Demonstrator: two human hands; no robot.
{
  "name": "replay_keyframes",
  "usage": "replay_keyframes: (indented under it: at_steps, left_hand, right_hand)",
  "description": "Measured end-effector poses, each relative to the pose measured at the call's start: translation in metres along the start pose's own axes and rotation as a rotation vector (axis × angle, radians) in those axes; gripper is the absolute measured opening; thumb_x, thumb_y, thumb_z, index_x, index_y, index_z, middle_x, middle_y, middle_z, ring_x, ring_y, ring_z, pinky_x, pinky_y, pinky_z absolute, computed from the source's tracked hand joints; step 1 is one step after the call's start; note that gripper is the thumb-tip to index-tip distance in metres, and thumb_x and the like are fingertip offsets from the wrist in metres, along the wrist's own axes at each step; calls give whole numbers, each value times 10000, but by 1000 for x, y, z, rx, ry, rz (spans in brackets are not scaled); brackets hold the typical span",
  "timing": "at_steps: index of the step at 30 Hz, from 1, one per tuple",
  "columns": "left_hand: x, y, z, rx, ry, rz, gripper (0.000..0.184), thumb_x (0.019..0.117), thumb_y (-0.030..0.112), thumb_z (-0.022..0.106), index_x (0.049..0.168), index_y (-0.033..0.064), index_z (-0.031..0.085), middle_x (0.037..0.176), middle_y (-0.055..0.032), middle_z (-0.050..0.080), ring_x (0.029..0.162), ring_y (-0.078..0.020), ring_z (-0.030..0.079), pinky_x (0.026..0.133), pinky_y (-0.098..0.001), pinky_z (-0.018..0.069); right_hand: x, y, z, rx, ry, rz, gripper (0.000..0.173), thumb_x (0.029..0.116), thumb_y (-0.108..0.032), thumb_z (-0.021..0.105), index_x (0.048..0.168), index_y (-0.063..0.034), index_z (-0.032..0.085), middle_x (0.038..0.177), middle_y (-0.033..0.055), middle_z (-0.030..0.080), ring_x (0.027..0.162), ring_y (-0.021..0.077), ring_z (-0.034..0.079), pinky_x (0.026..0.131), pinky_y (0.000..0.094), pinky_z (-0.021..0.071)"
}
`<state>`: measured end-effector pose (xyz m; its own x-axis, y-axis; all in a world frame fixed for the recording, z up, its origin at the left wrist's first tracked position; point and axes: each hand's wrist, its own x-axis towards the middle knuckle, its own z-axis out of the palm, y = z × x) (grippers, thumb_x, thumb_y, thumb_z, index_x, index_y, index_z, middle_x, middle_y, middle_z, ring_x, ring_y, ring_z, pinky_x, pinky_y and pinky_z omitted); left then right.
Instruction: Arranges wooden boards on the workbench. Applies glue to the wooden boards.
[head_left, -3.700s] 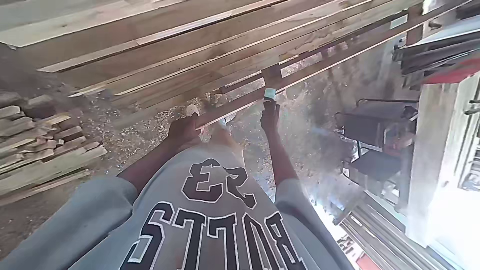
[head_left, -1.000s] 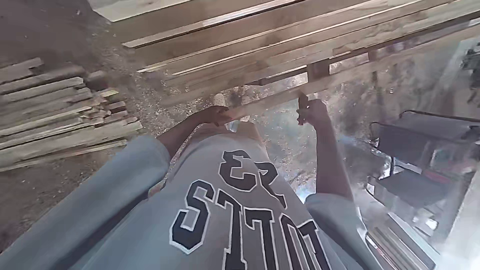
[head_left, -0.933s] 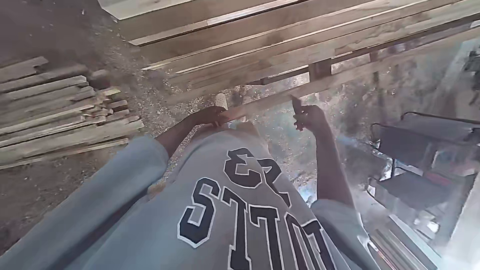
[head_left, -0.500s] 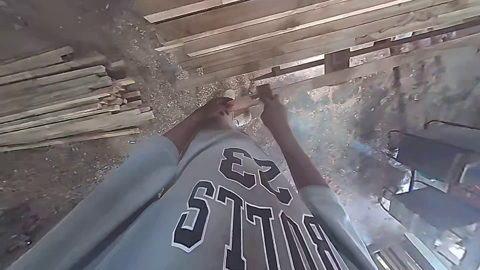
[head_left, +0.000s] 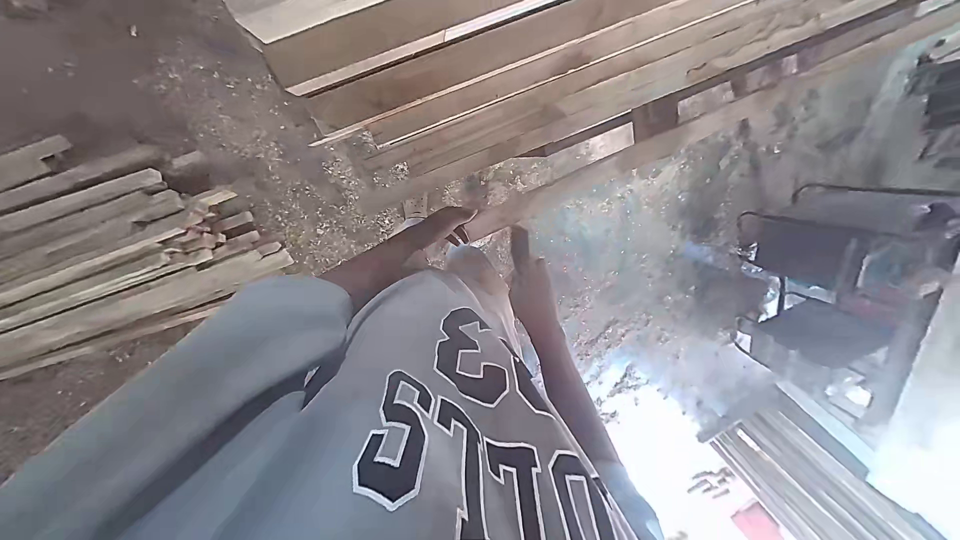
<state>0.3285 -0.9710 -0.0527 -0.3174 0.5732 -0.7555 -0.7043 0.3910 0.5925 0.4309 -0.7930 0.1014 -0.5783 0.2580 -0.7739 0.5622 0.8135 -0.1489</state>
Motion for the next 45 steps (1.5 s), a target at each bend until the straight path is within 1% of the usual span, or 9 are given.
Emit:
replay_keyframes:
  at_steps: [6, 12, 16, 21, 24, 29, 35, 43, 45]
  left_hand:
    - [32, 23, 3, 111, -127, -132, 800, 1054, 672, 270, 1343, 3, 600, 1283, -248, 645, 1123, -359, 678, 930, -587, 560]
    - [57, 20, 11, -90, -196, -221, 787, 1029, 713, 265, 1252, 51, 626, 988, -145, 709, 830, -237, 699, 755, -434, 592]
    - [50, 34, 21, -99, -86, -299, 708, 1049, 672, 256, 1200, 97, 640, 948, -102, 699, 796, -205, 687, 715, -387, 588]
    - [-1, 91, 42, 34, 43, -393, 624, 1132, 455, 238, 1516, 0, 425, 1548, -255, 426, 1403, -388, 439, 1118, -594, 359]
    - [-9, 112, 44, 370, 56, -289, 576, 1153, 341, 203, 1469, -72, 451, 1459, -338, 483, 1351, -446, 488, 1115, -571, 372]
    - [15, 63, 27, 824, 259, -6, 826, 1102, 550, 116, 1024, -58, 669, 1060, -291, 688, 1081, -457, 675, 885, -659, 513]
    - [11, 61, 38, 894, 394, -49, 770, 1108, 520, 146, 1005, -21, 685, 1032, -258, 710, 1056, -434, 694, 847, -653, 535]
    - [8, 39, 48, 831, 497, 69, 711, 1120, 483, 201, 935, -6, 683, 935, -236, 704, 957, -417, 707, 779, -623, 542]
    - [-7, 71, 46, 788, 243, -156, 653, 1134, 424, 170, 1219, -24, 638, 1221, -263, 659, 1227, -432, 618, 969, -634, 491]
  right_hand:
    - [44, 28, 76, 132, 259, 102, 646, 1001, -54, 521, 1607, -182, 337, 1504, 288, 424, 1046, 415, 683, 857, 540, 597]
    - [18, 15, 16, 187, 252, 127, 520, 1038, -171, 531, 1544, -88, 448, 1412, 296, 524, 1148, 418, 642, 955, 559, 549]
    - [34, -41, -1, 115, 122, 190, 410, 1031, -229, 536, 1402, -56, 520, 1338, 309, 538, 1073, 458, 650, 844, 610, 563]
    - [-3, -63, 9, 93, -181, 123, 402, 980, -206, 587, 1357, -72, 625, 1350, 279, 559, 1125, 388, 655, 945, 535, 551]
    - [-6, -22, -12, 271, -227, 67, 327, 1035, -203, 533, 1286, -34, 656, 1121, 185, 699, 870, 247, 732, 803, 436, 612]
    - [-4, 45, -3, 709, 52, 62, 426, 1046, -141, 543, 1455, -25, 512, 1243, 192, 657, 776, 201, 739, 681, 362, 647]
    - [54, 26, 37, 332, 397, -238, 558, 1028, -64, 514, 1571, -161, 429, 1420, 230, 533, 1060, 359, 682, 853, 512, 601]
    - [17, 16, 9, 25, 124, 46, 590, 1041, -175, 484, 1610, -218, 335, 1490, 263, 450, 986, 372, 706, 813, 517, 604]
    - [23, 6, -16, 135, 193, 30, 556, 1036, -184, 525, 1579, -164, 410, 1417, 285, 508, 1028, 407, 688, 833, 559, 594]
